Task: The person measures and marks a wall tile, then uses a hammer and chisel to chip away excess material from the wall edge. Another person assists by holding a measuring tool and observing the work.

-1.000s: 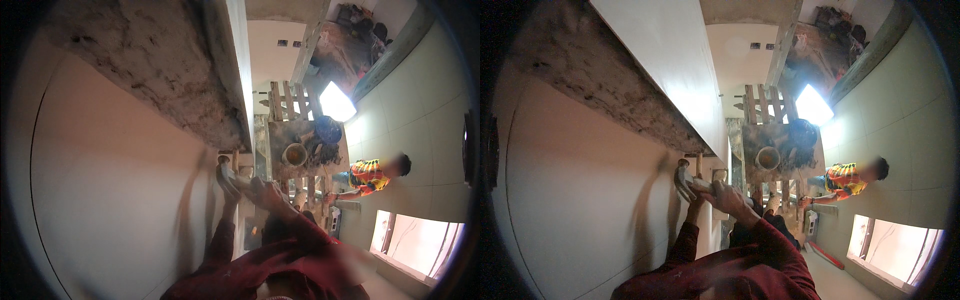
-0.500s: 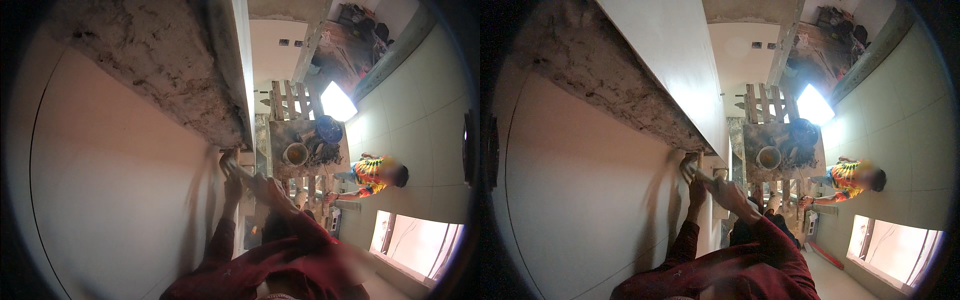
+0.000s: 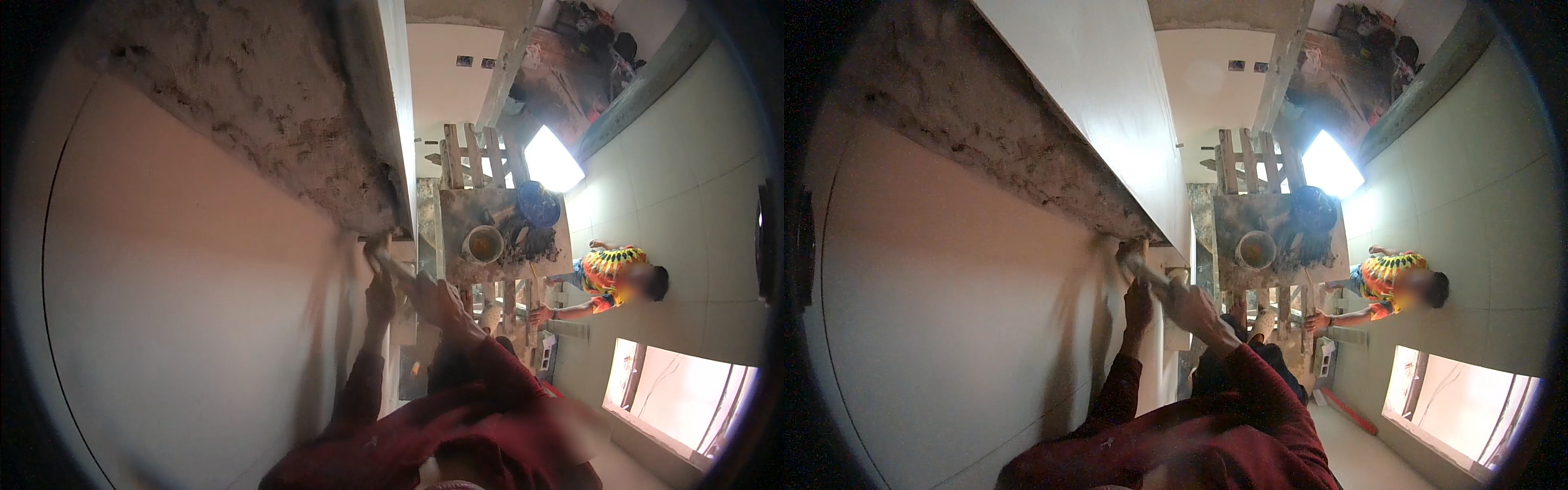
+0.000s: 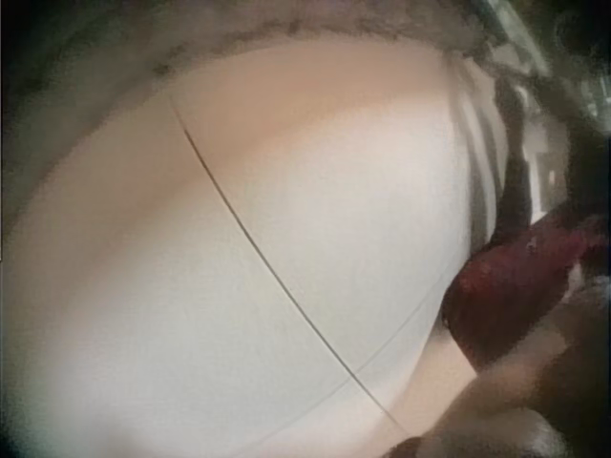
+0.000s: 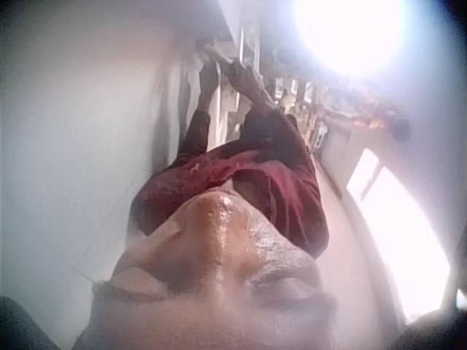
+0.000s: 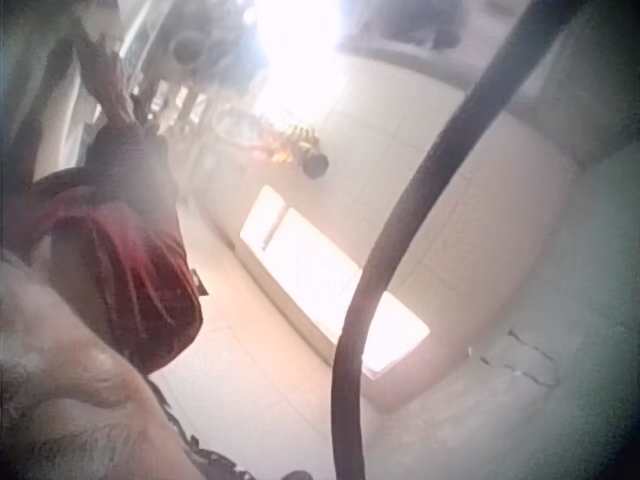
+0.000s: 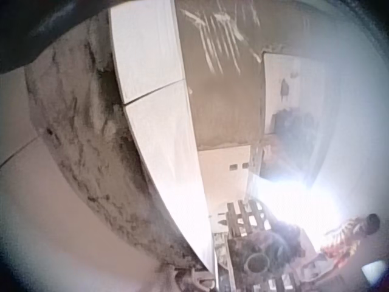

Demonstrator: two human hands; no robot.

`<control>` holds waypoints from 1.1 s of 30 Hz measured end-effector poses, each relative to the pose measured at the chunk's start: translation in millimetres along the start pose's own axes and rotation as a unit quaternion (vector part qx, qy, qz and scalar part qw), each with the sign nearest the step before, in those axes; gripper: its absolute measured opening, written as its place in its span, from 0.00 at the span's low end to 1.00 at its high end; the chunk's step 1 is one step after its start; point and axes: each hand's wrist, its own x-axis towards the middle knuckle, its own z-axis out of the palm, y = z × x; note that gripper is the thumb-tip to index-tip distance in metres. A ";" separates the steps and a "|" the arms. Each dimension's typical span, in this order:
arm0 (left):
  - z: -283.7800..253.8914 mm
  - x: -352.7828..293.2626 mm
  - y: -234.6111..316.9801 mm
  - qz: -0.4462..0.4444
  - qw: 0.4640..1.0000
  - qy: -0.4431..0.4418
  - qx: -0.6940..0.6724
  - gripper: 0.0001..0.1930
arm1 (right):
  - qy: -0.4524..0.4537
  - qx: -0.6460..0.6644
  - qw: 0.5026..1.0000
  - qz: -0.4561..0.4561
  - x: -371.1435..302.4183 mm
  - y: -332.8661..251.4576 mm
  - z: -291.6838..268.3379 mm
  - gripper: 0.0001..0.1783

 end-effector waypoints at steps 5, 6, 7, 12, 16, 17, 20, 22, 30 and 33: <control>-13.9 1.0 -3.4 0.041 0.979 -0.016 0.197 0.23 | -0.021 0.008 1.000 0.019 -7.8 -9.3 2.3 0.27; -13.4 -0.9 -7.4 0.054 0.981 0.012 0.187 0.23 | -0.020 0.019 1.000 0.009 -14.1 -13.4 1.0 0.27; -11.6 0.3 -11.0 0.067 0.990 0.078 0.096 0.23 | -0.019 0.029 0.999 -0.001 -20.4 -18.1 -1.7 0.27; -27.9 -2.2 -12.7 -0.044 0.970 0.010 -0.241 0.22 | -0.057 0.021 0.998 0.004 -35.2 -15.7 -14.3 0.27; -35.4 3.5 17.6 -0.059 0.983 -0.031 -0.170 0.17 | -0.069 0.016 0.997 0.019 -42.9 8.8 -15.0 0.26; -39.5 3.9 34.4 -0.049 0.987 -0.017 -0.153 0.16 | -0.067 0.019 0.998 0.014 -44.0 16.7 -14.0 0.26; -45.4 -3.8 54.7 -0.085 0.983 0.041 -0.155 0.17 | -0.085 0.007 0.996 0.039 -44.2 3.0 -27.7 0.26; -27.2 -6.6 7.1 -0.154 0.974 0.019 -0.166 0.18 | -0.075 0.025 0.997 0.012 -46.8 6.4 -23.5 0.26; -40.9 24.3 70.2 -0.109 0.992 -0.026 0.066 0.16 | -0.034 0.067 0.997 0.000 -55.8 31.9 -32.4 0.18; -33.8 21.3 54.2 -0.129 0.991 -0.001 -0.048 0.11 | -0.023 0.066 0.997 -0.029 -51.8 25.4 -35.2 0.19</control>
